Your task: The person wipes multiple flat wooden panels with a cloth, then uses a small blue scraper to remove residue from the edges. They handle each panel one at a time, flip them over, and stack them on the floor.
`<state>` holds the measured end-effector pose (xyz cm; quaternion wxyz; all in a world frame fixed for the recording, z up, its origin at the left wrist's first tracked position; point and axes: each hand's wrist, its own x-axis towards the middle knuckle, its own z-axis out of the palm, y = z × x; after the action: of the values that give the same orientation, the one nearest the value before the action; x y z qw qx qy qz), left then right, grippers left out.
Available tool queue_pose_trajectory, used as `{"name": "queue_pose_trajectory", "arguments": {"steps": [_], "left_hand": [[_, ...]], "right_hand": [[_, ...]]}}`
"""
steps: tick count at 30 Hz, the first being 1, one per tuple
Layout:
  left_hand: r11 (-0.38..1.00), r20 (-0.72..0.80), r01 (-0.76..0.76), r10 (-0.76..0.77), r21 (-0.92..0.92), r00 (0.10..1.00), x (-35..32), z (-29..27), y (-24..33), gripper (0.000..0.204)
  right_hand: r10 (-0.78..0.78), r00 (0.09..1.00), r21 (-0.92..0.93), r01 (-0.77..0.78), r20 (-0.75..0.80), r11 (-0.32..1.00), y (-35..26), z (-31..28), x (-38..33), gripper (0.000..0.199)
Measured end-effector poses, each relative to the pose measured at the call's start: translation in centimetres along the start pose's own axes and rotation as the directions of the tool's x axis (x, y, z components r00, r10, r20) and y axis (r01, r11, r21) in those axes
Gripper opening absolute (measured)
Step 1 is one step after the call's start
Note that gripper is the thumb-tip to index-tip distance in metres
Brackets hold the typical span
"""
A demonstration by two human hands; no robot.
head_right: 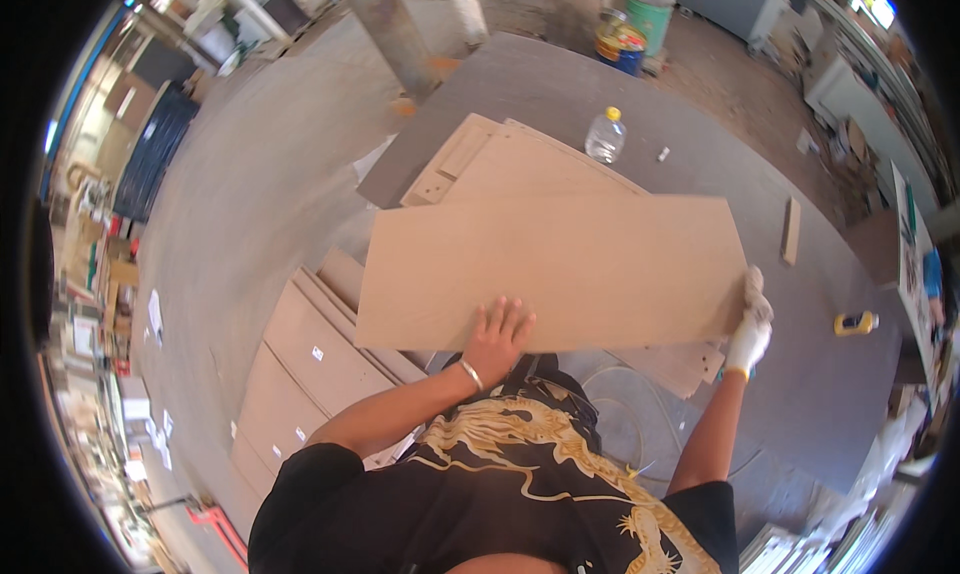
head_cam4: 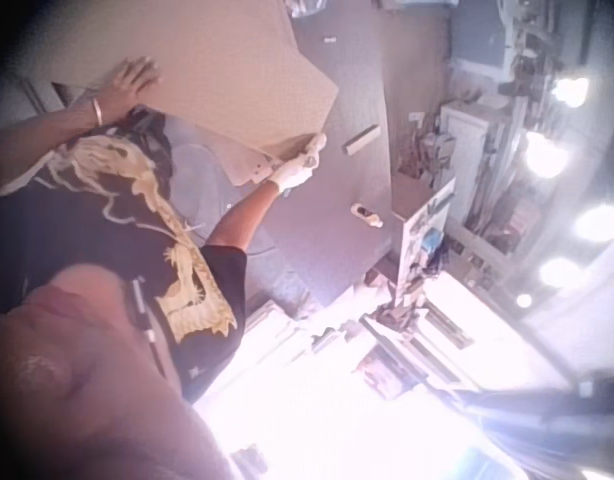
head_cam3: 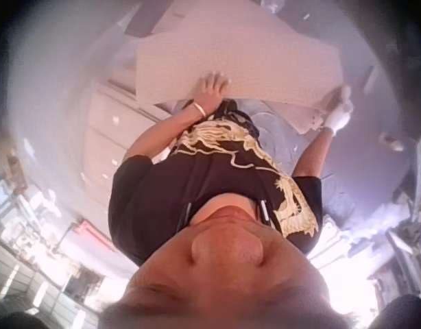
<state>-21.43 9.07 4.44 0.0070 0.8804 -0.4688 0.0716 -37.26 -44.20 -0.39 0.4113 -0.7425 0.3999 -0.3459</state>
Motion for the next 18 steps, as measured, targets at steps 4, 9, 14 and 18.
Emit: {"name": "queue_pose_trajectory", "arguments": {"steps": [4,9,14,18], "left_hand": [[0.994,0.043,-0.006,0.010,-0.108,0.999,-1.5,-10.0,-1.2,0.053],[0.930,0.169,0.230,-0.187,-0.286,0.968,2.5,-19.5,-7.7,0.026],[0.943,-0.170,0.233,-0.276,-0.236,0.946,10.0,-20.7,-15.1,0.038],[0.940,-0.253,0.290,-0.329,-0.179,0.910,13.2,-19.7,-16.3,0.051]], "right_hand": [[0.134,0.988,0.510,-0.075,-0.080,0.857,-5.5,-2.8,2.6,0.046],[0.439,0.895,0.876,-0.147,-0.079,0.459,-15.5,-4.3,4.0,0.060],[0.332,0.924,0.839,-0.023,-0.190,0.543,-15.6,2.8,-0.4,0.045],[0.047,0.966,0.416,0.065,-0.252,0.907,-13.4,10.2,-10.5,0.038]]}}
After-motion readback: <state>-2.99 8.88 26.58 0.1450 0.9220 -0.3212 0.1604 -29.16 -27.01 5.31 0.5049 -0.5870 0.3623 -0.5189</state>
